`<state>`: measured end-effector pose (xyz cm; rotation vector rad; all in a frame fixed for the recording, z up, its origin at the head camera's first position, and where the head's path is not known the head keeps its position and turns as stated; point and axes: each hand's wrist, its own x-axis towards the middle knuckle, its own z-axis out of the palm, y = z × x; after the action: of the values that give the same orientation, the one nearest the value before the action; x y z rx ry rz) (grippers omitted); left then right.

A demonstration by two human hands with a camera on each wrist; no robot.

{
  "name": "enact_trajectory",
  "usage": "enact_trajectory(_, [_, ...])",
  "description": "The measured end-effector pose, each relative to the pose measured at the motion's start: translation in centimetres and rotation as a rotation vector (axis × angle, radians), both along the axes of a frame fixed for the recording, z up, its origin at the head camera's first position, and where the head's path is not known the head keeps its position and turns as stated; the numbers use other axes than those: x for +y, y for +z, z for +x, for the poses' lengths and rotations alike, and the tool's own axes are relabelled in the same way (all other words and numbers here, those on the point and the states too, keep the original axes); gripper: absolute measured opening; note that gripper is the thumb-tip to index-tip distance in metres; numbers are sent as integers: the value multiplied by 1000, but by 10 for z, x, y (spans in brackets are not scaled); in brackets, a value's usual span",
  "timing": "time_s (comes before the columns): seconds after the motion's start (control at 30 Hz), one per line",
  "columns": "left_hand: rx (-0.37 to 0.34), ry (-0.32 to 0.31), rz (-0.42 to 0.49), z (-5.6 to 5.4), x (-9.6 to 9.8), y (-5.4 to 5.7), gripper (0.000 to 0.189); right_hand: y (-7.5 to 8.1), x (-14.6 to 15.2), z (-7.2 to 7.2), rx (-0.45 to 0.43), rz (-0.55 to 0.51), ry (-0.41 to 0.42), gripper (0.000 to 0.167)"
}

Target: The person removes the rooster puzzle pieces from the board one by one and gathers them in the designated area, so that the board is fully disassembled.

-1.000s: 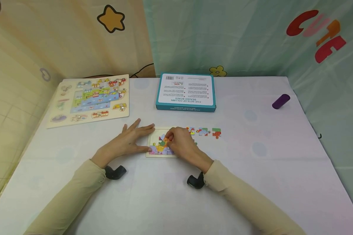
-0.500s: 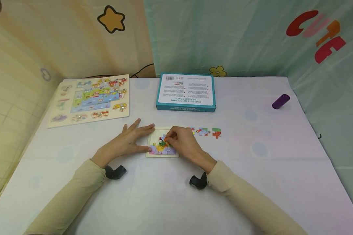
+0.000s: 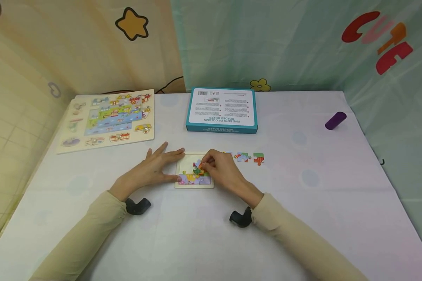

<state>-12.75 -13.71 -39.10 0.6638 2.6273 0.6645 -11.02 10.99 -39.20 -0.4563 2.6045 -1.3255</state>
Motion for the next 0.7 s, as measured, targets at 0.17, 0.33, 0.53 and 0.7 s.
enact_trajectory(0.17, [-4,-1,8,1,0,0,80,0,14,3,16,41,-31,5])
enact_trajectory(0.33, [-9,3,9,0,0,0,81,0,36,5,-4,69,-81,7])
enact_trajectory(0.53, [-7,4,6,0,0,-1,80,0,66,9,-5,128,-141,7])
enact_trajectory(0.7, [-7,5,7,0,0,-1,81,1,86,13,20,180,-179,9])
